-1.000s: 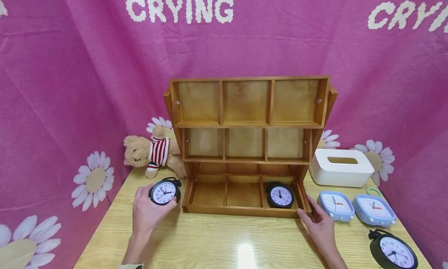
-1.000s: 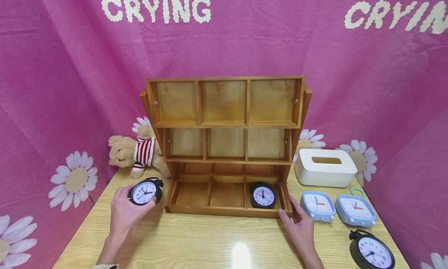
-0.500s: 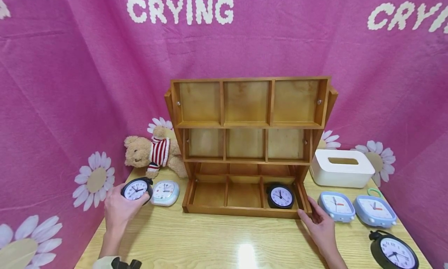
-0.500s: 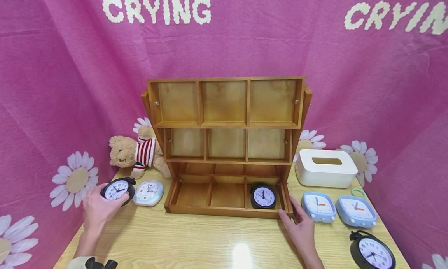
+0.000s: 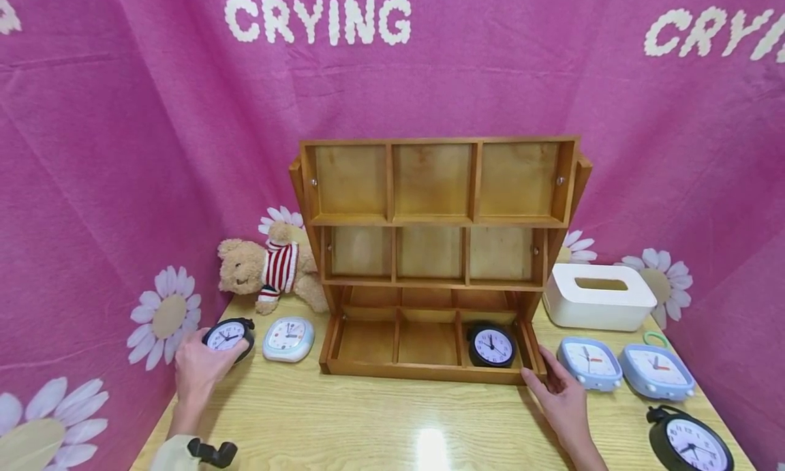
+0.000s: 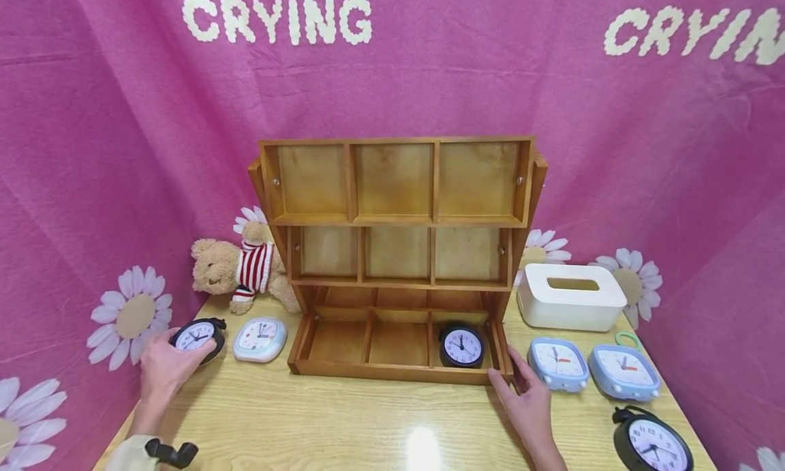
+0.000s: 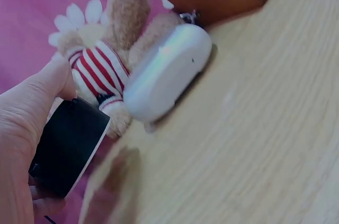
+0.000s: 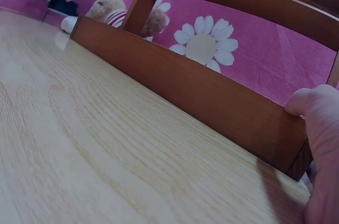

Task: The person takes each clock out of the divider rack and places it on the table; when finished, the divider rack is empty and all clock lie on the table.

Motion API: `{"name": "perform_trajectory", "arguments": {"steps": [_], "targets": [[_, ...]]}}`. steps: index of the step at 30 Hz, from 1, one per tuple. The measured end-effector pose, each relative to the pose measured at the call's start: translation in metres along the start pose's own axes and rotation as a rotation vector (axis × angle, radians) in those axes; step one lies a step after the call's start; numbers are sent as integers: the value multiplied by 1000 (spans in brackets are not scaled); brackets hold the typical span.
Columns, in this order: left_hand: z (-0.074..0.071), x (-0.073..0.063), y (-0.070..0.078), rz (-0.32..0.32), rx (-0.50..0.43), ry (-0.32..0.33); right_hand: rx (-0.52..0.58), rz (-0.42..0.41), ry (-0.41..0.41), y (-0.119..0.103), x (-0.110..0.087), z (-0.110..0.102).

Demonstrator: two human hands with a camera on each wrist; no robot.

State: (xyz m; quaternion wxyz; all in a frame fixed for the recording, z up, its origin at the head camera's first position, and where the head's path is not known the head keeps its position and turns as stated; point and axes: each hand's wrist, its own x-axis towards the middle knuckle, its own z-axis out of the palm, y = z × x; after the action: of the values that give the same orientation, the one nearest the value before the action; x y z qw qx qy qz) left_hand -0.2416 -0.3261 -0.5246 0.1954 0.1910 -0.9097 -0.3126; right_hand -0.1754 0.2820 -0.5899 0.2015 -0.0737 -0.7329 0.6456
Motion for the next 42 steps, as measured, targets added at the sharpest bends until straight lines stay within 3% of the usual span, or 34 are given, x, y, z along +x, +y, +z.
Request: {"name": "perform_trajectory", "arguments": {"steps": [4, 14, 27, 34, 42], "targets": [[10, 4, -8, 11, -6, 4, -5, -2, 6, 2, 0, -1], [21, 7, -23, -29, -11, -82, 12, -17, 9, 1, 0, -1], [17, 10, -23, 181, -36, -137, -25, 3, 19, 2, 0, -1], [11, 0, -2, 296, -122, -85, -20, -8, 8, 1, -1, -1], [10, -23, 31, 373, -207, -125, 30, -23, -12, 0, 0, -1]]}}
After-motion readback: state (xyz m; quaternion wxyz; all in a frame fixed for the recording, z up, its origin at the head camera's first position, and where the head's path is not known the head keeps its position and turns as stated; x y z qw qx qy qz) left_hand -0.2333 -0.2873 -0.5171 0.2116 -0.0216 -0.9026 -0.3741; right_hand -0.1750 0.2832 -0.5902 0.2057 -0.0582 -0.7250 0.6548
